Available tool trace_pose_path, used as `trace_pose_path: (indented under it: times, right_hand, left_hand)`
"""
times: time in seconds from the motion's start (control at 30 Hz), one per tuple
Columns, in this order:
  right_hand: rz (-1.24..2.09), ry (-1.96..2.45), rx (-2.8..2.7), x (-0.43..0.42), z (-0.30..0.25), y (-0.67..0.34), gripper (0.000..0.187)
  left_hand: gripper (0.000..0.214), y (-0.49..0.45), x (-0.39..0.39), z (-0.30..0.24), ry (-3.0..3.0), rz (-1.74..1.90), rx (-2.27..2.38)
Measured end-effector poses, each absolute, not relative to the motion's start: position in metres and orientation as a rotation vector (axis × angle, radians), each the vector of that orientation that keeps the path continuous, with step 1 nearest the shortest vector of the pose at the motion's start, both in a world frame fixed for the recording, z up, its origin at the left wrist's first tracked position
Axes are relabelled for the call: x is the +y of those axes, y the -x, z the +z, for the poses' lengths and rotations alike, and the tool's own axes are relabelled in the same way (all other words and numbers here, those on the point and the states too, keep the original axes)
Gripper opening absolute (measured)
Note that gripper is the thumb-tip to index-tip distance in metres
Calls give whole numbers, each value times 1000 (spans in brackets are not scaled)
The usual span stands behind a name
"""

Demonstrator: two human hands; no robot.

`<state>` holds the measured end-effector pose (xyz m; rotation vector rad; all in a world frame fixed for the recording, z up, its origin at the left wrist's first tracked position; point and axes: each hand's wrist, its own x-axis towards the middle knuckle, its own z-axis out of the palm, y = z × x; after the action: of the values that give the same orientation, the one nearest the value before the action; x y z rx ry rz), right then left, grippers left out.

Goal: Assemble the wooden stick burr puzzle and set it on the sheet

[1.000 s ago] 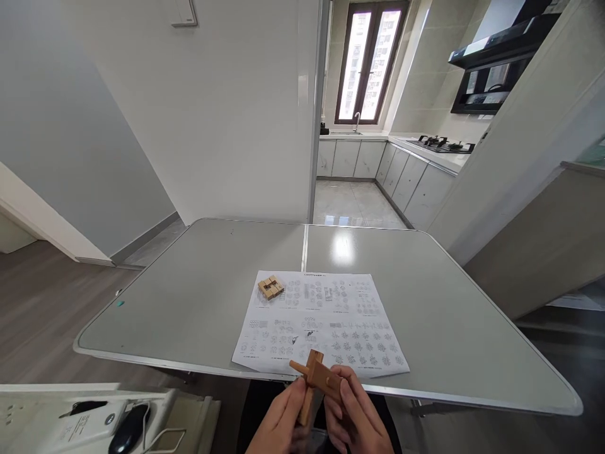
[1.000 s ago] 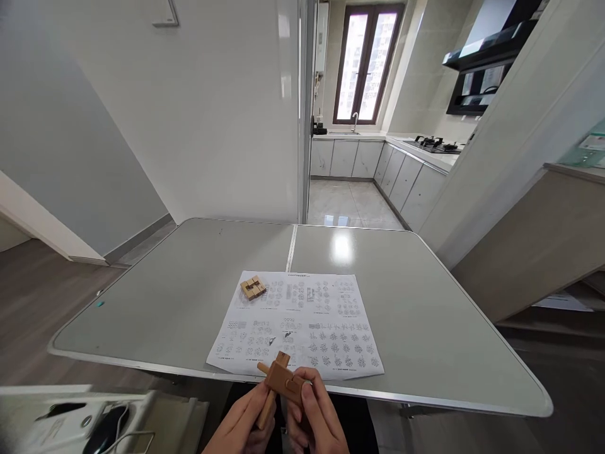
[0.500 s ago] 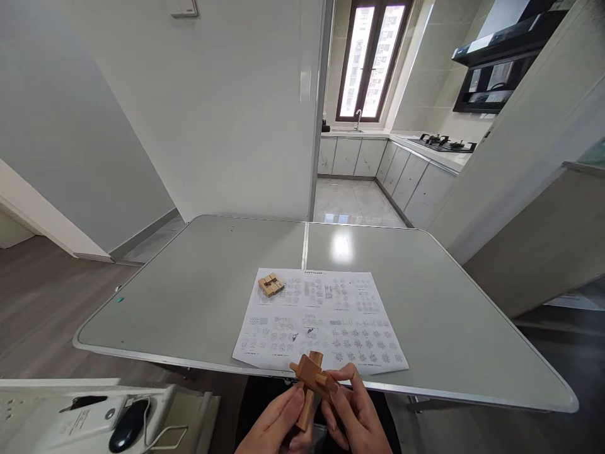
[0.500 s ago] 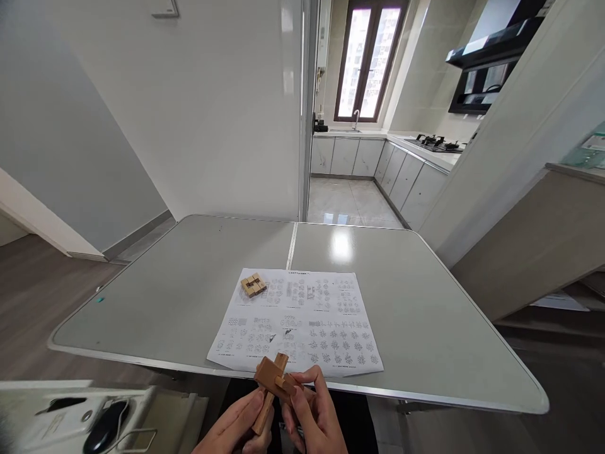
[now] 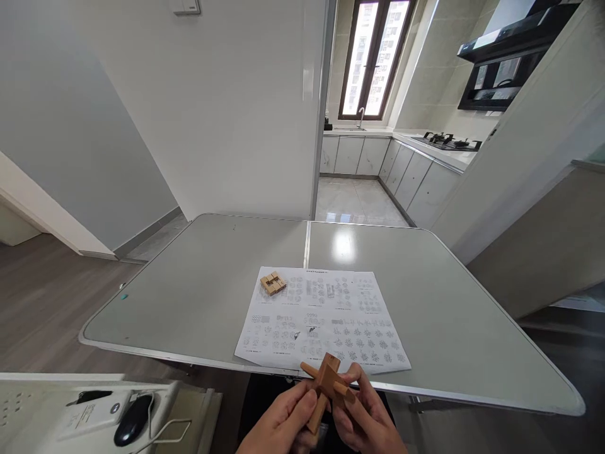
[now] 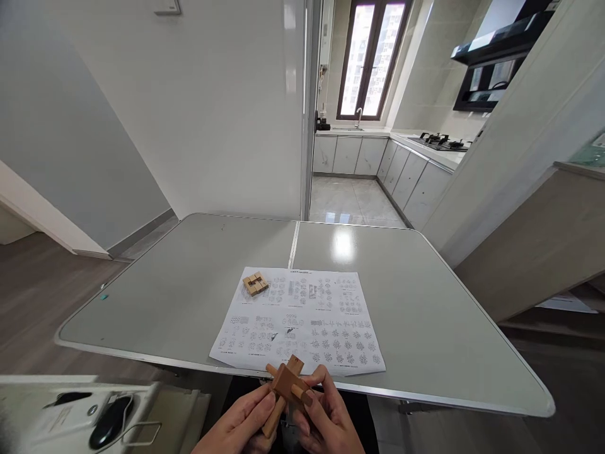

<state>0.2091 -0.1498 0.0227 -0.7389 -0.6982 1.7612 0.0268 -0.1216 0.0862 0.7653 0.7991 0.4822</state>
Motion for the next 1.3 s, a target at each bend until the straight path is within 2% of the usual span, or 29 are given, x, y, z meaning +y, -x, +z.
trace_pose_path:
  times: [0.4, 0.8, 1.1, 1.3]
  right_hand:
    - [1499, 1026, -679, -154, 27, -197, 43]
    - [1503, 967, -607, -151, 28, -190, 43]
    - [1584, 932, -619, -154, 24, -199, 43]
    - [1533, 996, -480, -140, 17, -210, 40]
  left_hand:
    - [65, -40, -127, 85, -785, 495, 873]
    - [52, -33, -125, 79, -727, 487, 620]
    - [62, -46, -134, 50, -964, 595, 769]
    - [56, -30, -110, 52, -1230, 648, 1036]
